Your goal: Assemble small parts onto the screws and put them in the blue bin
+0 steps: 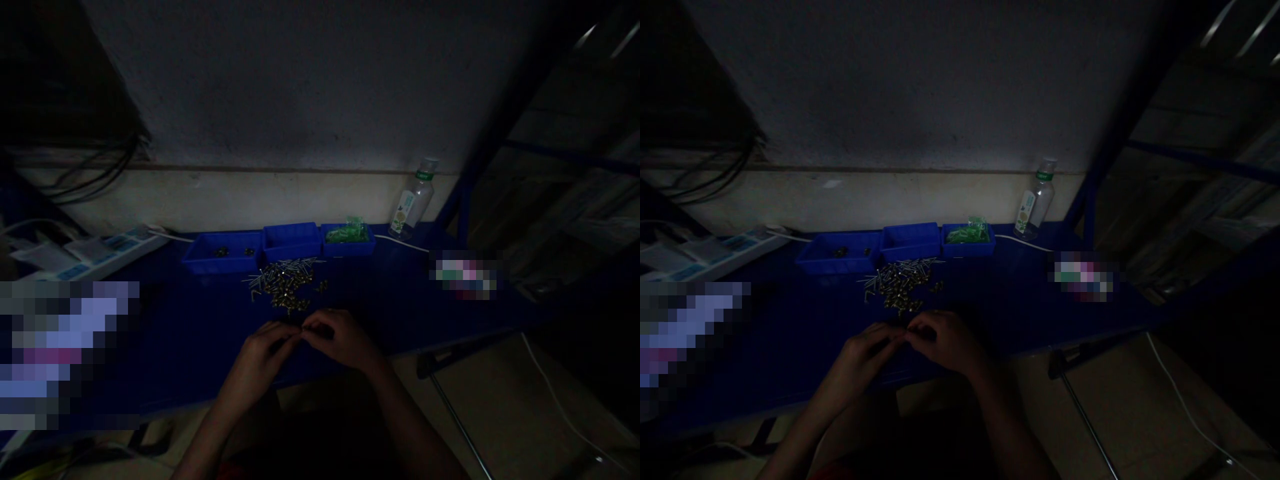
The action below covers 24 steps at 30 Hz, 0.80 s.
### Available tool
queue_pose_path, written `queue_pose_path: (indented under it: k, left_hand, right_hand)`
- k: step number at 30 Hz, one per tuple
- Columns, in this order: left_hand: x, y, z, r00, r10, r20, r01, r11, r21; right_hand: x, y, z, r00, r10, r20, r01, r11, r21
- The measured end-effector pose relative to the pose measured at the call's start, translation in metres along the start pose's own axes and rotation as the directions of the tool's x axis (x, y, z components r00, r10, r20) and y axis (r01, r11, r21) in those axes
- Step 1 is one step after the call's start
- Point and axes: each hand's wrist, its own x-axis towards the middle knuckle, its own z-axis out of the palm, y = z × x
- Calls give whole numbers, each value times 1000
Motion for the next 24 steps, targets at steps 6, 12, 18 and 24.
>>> queue_pose_path:
  k: [6, 12, 18, 24]
  left_hand:
    - [-4, 1, -2, 999, 2, -54, -2, 1000, -2]
    - [-4, 4, -1, 999, 49, -5, -49, 998, 40]
    - [-4, 5, -2, 996, 31, -79, -27, 999, 45]
    - [-2, 1, 0, 998, 27, -53, -22, 995, 92]
  right_hand:
    - [1, 4, 3, 999, 4, 40, 1, 992, -125]
    - [2, 3, 5, 997, -24, 80, 41, 974, -222]
    - [1, 2, 4, 999, 22, 39, -15, 986, -165]
    - [1, -2, 1, 999, 31, 33, -27, 995, -95]
